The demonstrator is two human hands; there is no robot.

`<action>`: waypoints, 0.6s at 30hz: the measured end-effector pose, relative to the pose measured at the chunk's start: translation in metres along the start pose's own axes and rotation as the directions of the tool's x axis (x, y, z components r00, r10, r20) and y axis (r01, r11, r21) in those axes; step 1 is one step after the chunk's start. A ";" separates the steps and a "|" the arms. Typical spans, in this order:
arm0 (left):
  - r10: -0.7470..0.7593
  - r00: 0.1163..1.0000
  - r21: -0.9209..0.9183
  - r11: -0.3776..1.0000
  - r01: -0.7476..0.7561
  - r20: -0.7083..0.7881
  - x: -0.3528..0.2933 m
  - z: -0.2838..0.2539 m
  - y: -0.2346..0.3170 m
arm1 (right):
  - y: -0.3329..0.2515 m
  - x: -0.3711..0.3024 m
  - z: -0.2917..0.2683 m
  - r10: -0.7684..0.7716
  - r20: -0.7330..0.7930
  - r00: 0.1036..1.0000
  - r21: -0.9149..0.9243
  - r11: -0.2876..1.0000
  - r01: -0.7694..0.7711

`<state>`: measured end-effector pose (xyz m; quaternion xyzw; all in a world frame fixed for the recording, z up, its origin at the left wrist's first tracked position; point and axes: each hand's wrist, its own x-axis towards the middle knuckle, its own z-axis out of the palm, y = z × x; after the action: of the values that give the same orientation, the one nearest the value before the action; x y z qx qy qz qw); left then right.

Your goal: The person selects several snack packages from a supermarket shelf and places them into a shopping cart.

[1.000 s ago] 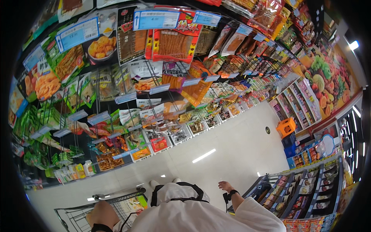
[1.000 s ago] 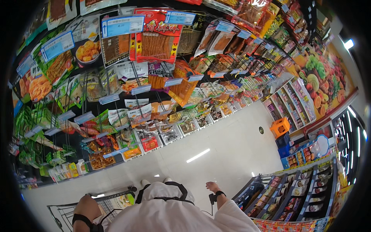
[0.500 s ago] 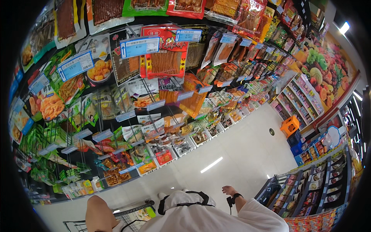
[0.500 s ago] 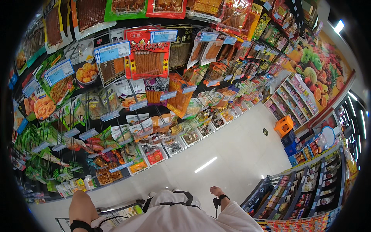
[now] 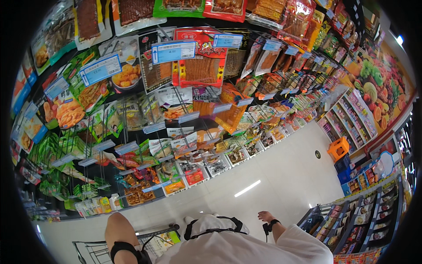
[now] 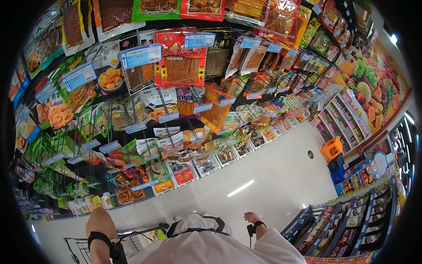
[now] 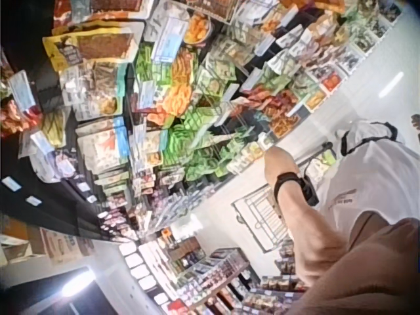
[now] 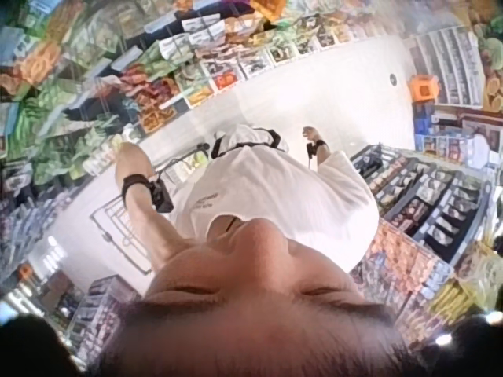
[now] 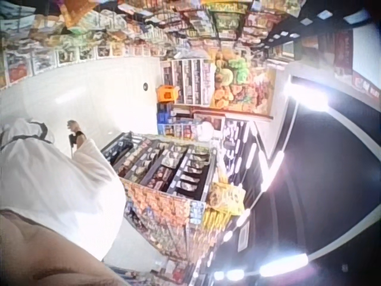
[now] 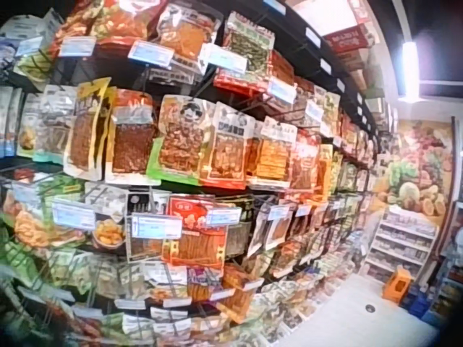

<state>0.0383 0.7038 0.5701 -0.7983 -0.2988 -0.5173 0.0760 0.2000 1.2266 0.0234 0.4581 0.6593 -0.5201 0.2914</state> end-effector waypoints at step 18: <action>-0.976 0.214 -0.448 0.214 0.868 -0.051 -0.171 0.038 -0.130 | -0.095 0.060 0.069 -0.408 0.142 0.902 -0.136 0.895 0.426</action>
<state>-0.0534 0.7578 0.3791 -0.3549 -0.6136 -0.6197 -0.3370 0.0828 1.1757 -0.0085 0.2514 0.7656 -0.5390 0.2453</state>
